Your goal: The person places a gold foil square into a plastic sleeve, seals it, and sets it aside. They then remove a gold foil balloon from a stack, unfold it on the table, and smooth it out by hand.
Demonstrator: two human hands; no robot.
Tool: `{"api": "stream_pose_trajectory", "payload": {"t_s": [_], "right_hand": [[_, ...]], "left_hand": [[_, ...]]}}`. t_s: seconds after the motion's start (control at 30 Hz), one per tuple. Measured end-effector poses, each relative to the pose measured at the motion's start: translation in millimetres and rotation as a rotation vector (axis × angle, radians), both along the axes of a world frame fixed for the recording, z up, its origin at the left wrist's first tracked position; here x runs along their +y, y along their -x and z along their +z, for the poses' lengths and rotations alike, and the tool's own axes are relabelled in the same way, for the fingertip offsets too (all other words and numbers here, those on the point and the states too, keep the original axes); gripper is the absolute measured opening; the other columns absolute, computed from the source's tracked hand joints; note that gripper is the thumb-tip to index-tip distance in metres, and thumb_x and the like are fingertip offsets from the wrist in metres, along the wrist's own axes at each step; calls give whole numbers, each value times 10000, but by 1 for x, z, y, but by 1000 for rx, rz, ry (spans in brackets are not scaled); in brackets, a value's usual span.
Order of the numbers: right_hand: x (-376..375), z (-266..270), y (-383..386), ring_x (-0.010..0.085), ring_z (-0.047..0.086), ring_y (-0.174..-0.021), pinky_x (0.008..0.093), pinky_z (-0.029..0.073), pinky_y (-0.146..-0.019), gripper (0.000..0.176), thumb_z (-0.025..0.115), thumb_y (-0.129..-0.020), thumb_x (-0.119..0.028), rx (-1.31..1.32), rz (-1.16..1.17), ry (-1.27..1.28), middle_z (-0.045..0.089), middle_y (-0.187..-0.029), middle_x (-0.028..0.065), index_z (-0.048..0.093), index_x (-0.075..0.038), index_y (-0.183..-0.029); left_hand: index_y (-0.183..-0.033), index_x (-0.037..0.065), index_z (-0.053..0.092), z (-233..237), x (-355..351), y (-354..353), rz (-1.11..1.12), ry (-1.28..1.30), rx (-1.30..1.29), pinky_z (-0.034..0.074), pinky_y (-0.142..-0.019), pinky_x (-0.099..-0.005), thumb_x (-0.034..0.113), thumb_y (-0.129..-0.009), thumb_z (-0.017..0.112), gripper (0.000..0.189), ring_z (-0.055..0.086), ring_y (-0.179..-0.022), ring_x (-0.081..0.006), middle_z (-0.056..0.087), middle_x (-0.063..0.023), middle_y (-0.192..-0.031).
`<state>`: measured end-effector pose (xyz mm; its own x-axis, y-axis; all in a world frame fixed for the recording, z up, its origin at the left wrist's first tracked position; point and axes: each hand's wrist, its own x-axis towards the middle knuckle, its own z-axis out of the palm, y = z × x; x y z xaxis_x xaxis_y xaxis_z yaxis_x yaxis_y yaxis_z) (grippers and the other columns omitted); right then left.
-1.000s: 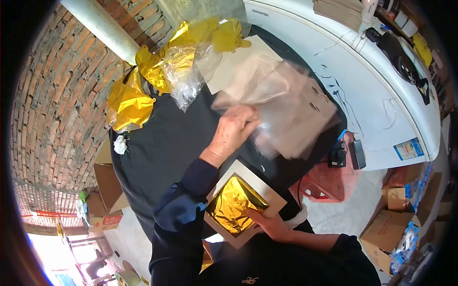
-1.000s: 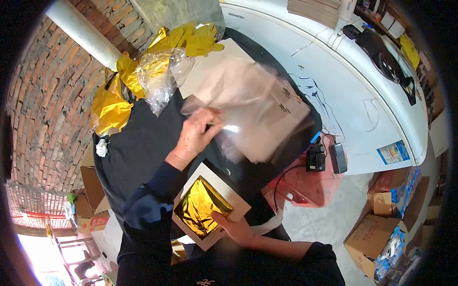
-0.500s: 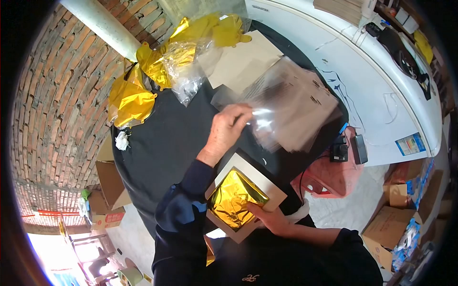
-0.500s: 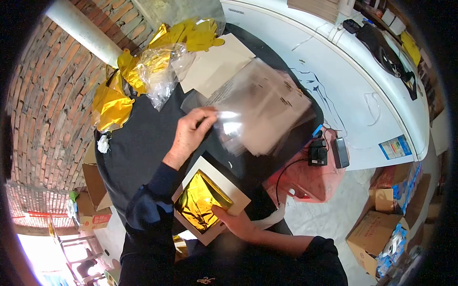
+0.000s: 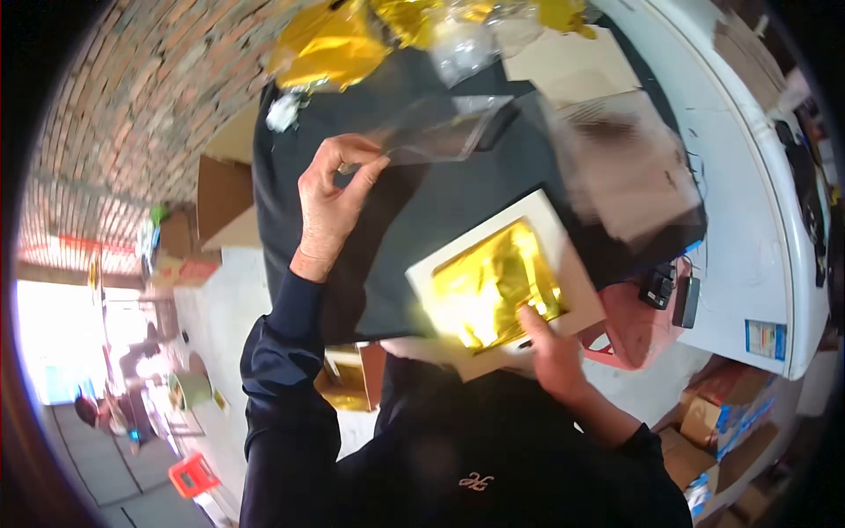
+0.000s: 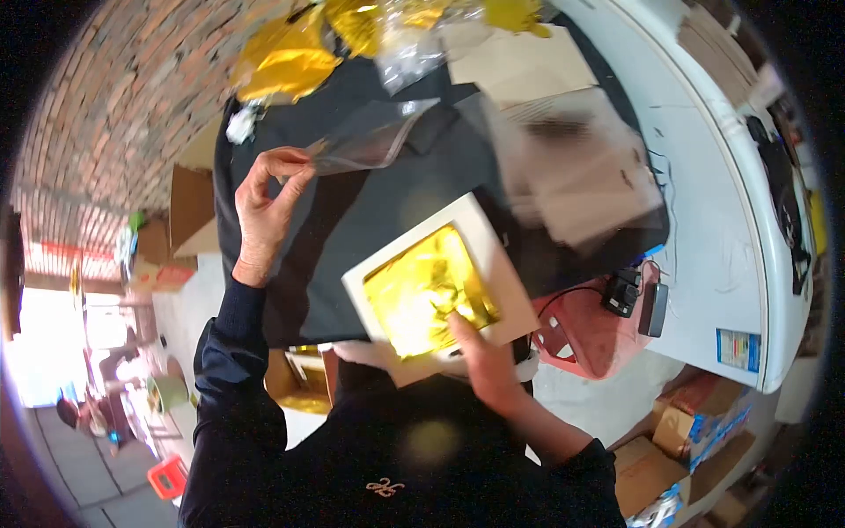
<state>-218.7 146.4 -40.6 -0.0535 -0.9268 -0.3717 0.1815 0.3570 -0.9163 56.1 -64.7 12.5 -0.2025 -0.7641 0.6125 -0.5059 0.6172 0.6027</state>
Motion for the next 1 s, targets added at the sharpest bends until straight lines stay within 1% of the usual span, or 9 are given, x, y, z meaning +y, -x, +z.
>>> {"api": "stream_pose_trajectory", "payload": {"t_s": [0.07,0.13,0.2,0.3,0.37,0.47,0.57,0.87,1.0], "right_hand": [[1,-29,6,240,653,-1172,383,504,-1012,392,640,-1018,-89,-98,-190,78,679,-1294,138,586,26,-1389],[11,-35,41,352,616,-1313,425,478,-1089,496,620,-939,95,1037,213,500,664,-1357,237,598,0,-1425],[10,-29,59,293,623,-1304,436,490,-1094,512,611,-989,32,1321,160,501,625,-1433,184,533,-35,-1490],[-24,23,48,305,659,-1216,445,534,-1001,426,595,-1013,-60,77,-323,197,673,-1318,193,563,-3,-1434],[-29,54,43,222,591,-1295,407,469,-1105,506,580,-1086,-220,-376,-313,147,581,-1443,101,432,-48,-1538],[-31,57,51,218,590,-1300,408,476,-1101,498,590,-1082,-218,-247,-216,190,589,-1440,95,453,-50,-1530],[-33,51,68,221,586,-1316,409,480,-1105,527,634,-1055,-209,-187,-97,4,591,-1450,94,462,-38,-1522],[-59,57,56,229,633,-1254,411,503,-1097,519,700,-990,-142,-244,239,-380,641,-1379,90,527,-55,-1471],[-80,52,57,209,659,-1188,387,527,-1044,442,711,-975,-132,-222,371,-500,680,-1298,86,599,-54,-1396]], "left_hand": [[-906,28,683,-11,23,-22,6,-35,-36,523,-932,-325,-4,-868,795,122,693,-1046,-217,735,-94,-1094],[-898,30,672,-25,46,-41,-2,-88,-73,514,-962,-335,-6,-869,789,126,684,-1090,-228,728,-104,-1137],[-891,32,662,-40,65,-49,-32,-157,-109,517,-967,-347,-8,-852,791,140,684,-1102,-245,724,-115,-1158],[-876,44,619,-58,82,-53,-89,-181,-180,524,-980,-379,-6,-828,796,190,674,-1126,-292,712,-131,-1203],[-880,58,598,-63,87,-47,-131,-170,-184,509,-1022,-409,-18,-815,782,210,649,-1187,-318,697,-134,-1244],[-893,62,598,-63,88,-42,-160,-151,-233,475,-1072,-437,-8,-797,782,219,620,-1247,-328,684,-139,-1265],[-902,64,597,-62,88,-43,-203,-157,-283,450,-1095,-463,58,-780,801,238,593,-1296,-339,675,-141,-1279],[-944,47,650,-51,82,-37,-136,-337,-339,481,-959,-442,437,-918,776,411,609,-1068,-321,662,-147,-1152],[-1046,41,674,-57,77,-23,-17,-82,-496,498,-917,-401,349,-866,823,387,582,-1022,-293,607,-126,-1072]]}}
